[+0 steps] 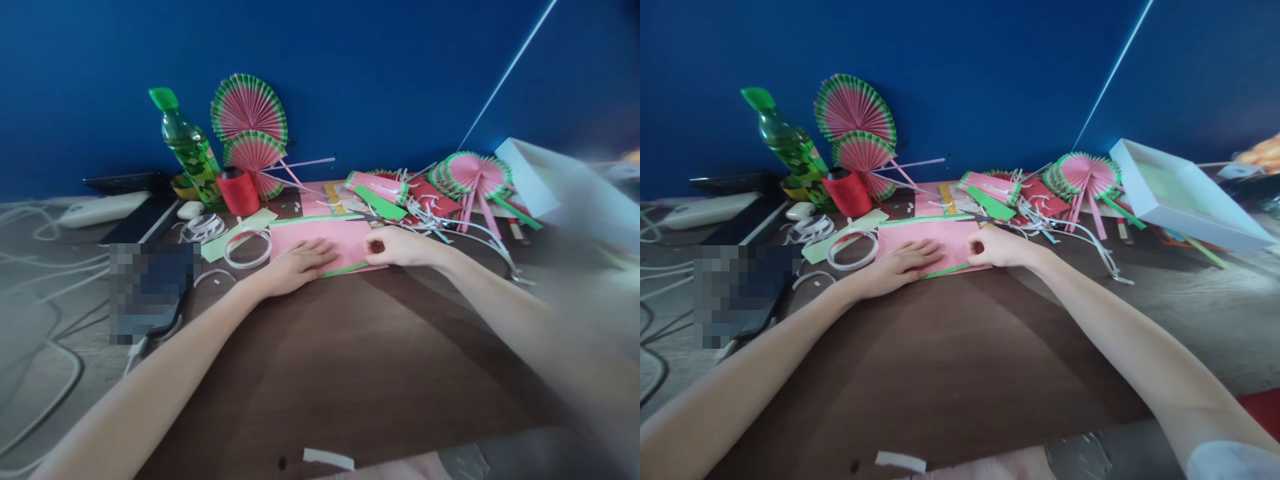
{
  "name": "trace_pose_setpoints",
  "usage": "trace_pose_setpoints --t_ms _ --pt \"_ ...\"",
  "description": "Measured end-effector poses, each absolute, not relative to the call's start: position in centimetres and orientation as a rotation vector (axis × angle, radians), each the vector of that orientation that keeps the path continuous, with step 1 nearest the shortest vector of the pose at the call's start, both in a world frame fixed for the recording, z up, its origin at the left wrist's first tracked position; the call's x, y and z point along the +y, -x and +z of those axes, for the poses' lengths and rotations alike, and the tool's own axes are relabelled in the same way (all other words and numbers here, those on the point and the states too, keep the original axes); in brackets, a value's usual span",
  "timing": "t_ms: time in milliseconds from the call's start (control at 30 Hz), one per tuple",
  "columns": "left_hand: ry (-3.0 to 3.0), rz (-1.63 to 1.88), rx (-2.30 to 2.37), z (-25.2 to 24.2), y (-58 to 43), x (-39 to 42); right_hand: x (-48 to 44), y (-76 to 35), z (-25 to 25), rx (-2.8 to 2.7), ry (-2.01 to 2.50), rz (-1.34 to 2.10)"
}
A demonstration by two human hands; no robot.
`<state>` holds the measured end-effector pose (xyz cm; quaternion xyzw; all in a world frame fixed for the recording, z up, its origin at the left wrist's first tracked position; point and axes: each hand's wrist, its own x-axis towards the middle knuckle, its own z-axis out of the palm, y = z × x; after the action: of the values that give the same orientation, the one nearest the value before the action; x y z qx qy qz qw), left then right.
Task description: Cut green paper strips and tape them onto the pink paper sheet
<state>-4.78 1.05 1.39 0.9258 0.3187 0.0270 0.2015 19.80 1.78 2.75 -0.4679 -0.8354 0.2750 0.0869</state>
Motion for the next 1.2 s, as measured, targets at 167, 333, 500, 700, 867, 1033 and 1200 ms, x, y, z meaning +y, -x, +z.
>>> trace_pose_setpoints --t_ms 167,333,500,700,867,1033,1200 --pt "-2.611 0.079 0.883 1.45 4.83 1.00 1.82 -19.79 2.67 -2.514 1.381 0.790" --pt "-2.617 0.111 0.853 1.33 4.96 1.03 1.86 -19.84 2.53 -2.529 1.363 0.761" --pt "-2.610 0.108 0.845 1.19 5.05 1.10 1.80 -19.84 2.51 -2.535 1.369 0.762" --pt "-2.609 0.112 0.850 1.09 5.09 1.15 1.70 -19.74 2.74 -2.540 1.385 0.782" --pt "-2.614 0.123 0.850 1.00 5.04 1.11 1.63 -19.64 2.88 -2.586 1.387 0.751" --pt "-2.630 0.131 0.841 0.81 5.04 0.99 1.72 -19.86 2.84 -2.684 1.329 0.670" --pt "-2.629 0.172 0.832 0.71 5.12 0.93 1.82 -20.07 2.91 -2.768 1.322 0.623"
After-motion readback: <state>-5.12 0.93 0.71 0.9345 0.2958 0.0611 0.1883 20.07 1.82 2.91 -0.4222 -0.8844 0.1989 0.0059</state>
